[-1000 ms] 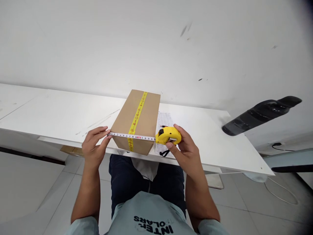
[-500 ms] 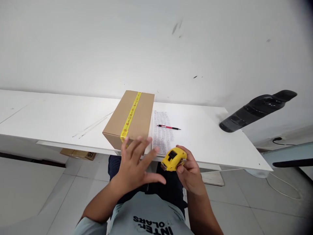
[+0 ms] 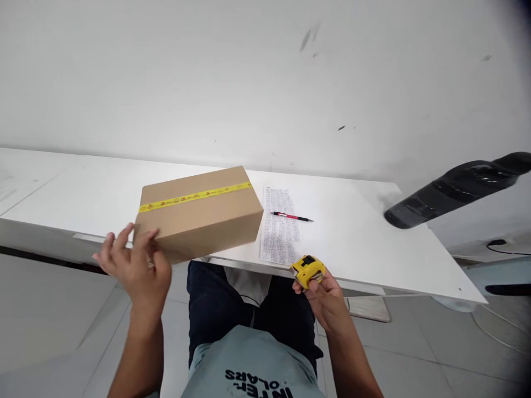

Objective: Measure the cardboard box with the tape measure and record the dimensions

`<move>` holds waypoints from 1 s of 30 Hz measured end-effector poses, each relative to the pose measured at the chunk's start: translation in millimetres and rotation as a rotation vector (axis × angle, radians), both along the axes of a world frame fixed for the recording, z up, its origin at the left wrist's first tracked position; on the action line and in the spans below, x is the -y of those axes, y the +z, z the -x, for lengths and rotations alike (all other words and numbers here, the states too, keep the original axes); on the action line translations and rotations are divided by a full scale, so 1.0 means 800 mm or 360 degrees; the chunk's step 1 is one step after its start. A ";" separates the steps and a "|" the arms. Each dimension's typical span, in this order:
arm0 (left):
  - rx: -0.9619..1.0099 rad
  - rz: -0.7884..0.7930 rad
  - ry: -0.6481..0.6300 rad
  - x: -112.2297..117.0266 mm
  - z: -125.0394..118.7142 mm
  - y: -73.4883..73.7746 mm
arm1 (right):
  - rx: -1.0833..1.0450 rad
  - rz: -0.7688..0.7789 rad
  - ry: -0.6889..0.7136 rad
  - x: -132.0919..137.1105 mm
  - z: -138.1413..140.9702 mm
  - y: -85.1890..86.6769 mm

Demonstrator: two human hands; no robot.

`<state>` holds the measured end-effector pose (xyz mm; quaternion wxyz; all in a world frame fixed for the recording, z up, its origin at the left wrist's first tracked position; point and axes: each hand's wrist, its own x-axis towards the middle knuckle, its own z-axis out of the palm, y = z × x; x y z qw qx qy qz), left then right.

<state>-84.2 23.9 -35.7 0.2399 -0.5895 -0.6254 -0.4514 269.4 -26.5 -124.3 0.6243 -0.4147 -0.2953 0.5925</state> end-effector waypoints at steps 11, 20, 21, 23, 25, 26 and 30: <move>0.0293 0.0036 -0.0390 -0.048 0.021 -0.010 | 0.0008 -0.0169 -0.0007 -0.016 0.020 0.031; -0.0397 -0.0234 -0.1652 0.024 -0.100 -0.005 | -0.0037 -0.0238 0.0558 0.006 0.048 0.058; -0.0443 -0.0226 -0.1732 0.026 -0.106 -0.001 | -0.0044 -0.0227 0.0607 0.007 0.053 0.062; -0.0446 -0.0242 -0.1748 0.026 -0.109 0.006 | -0.0041 -0.0235 0.0631 0.008 0.061 0.068; -0.0461 -0.0224 -0.1716 0.024 -0.101 0.007 | 0.0041 -0.0264 0.0548 0.007 0.068 0.074; -0.0488 -0.0222 -0.1694 0.024 -0.094 0.006 | 0.0115 -0.0281 0.0484 0.007 0.071 0.077; -0.0405 -0.0082 -0.1323 0.016 -0.033 -0.015 | 0.0432 -0.0394 0.0262 0.004 0.069 0.083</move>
